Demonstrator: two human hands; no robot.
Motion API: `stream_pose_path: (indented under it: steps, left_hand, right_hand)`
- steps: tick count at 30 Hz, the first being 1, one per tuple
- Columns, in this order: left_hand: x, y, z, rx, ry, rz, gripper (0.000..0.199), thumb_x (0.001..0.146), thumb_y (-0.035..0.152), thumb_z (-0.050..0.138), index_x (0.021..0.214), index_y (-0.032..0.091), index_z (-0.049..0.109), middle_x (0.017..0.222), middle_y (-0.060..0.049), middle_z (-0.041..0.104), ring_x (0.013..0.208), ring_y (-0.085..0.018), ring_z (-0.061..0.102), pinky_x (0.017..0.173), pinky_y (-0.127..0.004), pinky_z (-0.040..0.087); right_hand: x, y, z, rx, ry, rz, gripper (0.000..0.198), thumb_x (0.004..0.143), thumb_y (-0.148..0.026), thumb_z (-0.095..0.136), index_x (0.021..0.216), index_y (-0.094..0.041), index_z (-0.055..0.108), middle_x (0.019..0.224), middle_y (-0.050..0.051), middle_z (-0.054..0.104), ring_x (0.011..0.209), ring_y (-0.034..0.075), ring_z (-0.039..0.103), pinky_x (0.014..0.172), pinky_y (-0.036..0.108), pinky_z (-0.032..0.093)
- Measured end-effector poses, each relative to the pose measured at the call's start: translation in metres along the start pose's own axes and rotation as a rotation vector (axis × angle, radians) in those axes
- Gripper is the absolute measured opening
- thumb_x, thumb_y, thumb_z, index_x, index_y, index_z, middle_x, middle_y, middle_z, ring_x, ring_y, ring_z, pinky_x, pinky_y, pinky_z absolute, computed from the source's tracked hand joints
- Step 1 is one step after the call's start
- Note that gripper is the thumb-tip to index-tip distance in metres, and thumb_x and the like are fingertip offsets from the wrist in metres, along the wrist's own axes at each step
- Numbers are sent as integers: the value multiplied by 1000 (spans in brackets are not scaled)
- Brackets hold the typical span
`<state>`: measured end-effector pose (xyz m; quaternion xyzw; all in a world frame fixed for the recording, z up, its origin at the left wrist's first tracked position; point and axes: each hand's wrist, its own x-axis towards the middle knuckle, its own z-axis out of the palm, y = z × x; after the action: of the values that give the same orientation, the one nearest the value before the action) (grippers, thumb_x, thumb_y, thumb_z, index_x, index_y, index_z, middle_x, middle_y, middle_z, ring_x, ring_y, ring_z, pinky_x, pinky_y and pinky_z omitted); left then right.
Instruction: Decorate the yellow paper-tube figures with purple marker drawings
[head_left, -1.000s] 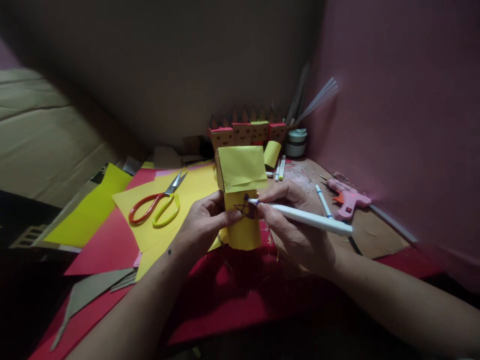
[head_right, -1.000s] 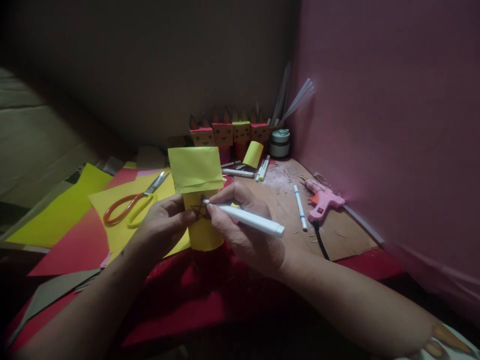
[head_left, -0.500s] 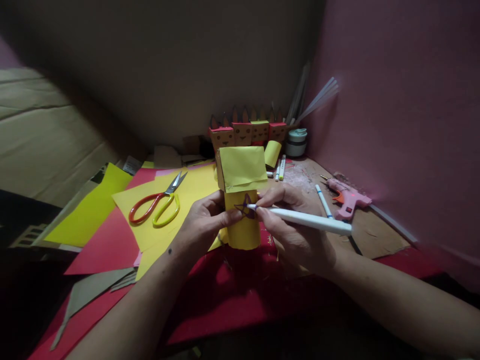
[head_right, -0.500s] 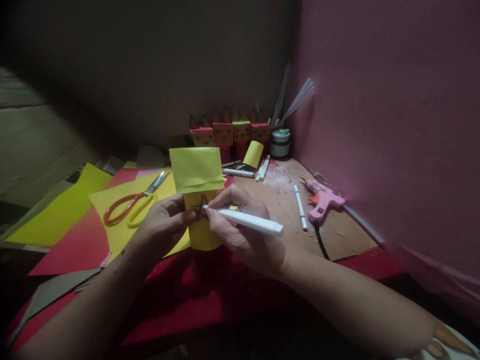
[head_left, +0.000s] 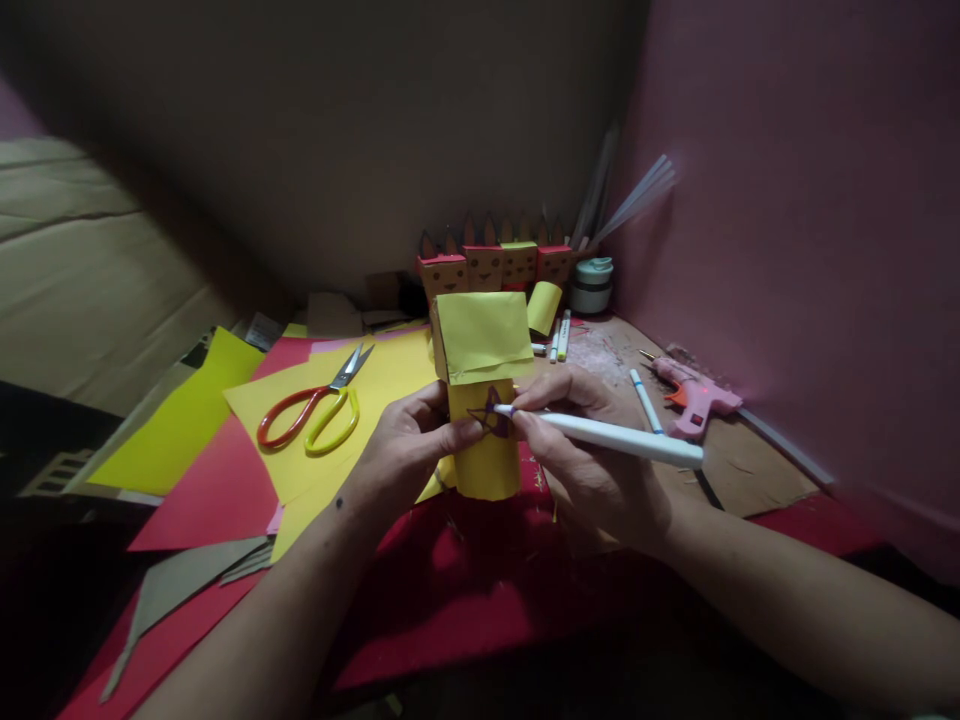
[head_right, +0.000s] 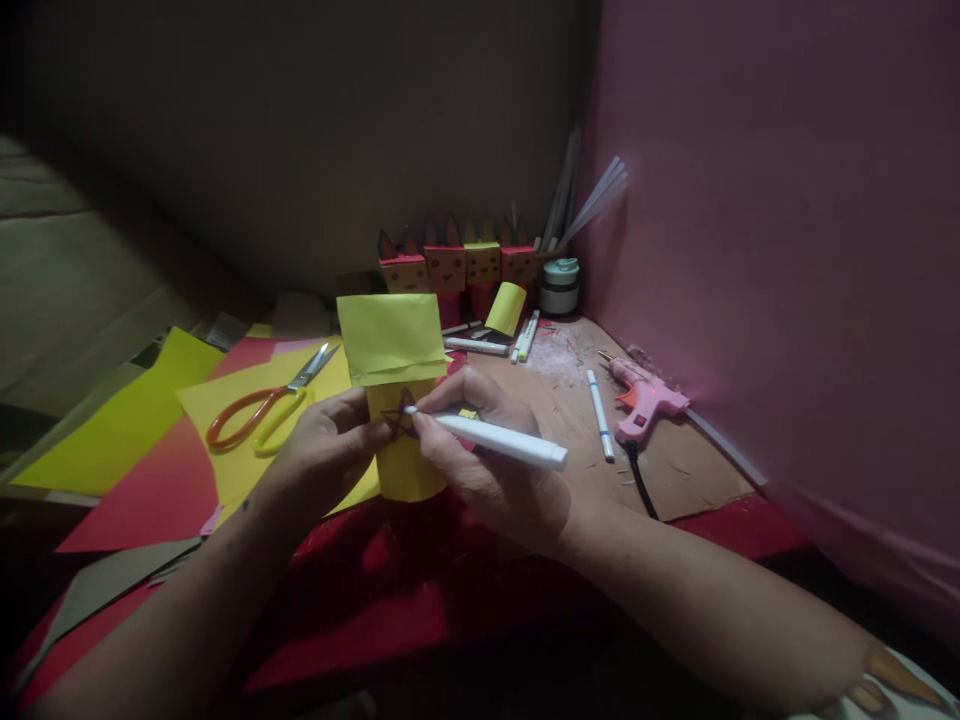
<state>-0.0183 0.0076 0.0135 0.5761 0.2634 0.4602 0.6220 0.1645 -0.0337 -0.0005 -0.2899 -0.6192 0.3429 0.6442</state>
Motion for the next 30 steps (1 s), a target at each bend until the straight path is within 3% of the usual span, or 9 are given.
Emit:
stream_pose_path:
  steps: [10, 17, 30]
  left_hand:
    - [1, -1, 0, 2, 16, -8, 31, 72, 31, 89, 101, 20, 83, 99, -8, 82, 96, -24, 75, 89, -31, 58]
    - [0, -2, -1, 4, 10, -5, 31, 72, 31, 89, 100, 20, 83, 99, -8, 82, 94, -23, 75, 89, -31, 57]
    - [0, 2, 2, -5, 0, -16, 27, 74, 29, 87, 100, 20, 83, 106, -10, 82, 101, -28, 75, 94, -38, 57]
  right_hand:
    - [3, -7, 0, 23, 19, -3, 5, 94, -25, 70, 95, -25, 65, 93, 1, 69, 90, 19, 68, 76, 33, 54]
    - [3, -9, 2, 48, 27, 7, 6, 94, -25, 71, 94, -24, 65, 86, -1, 67, 79, 16, 66, 70, 31, 54]
    - [1, -5, -2, -36, -10, 22, 10, 92, -25, 70, 86, -25, 62, 84, 1, 65, 97, 23, 66, 85, 40, 55]
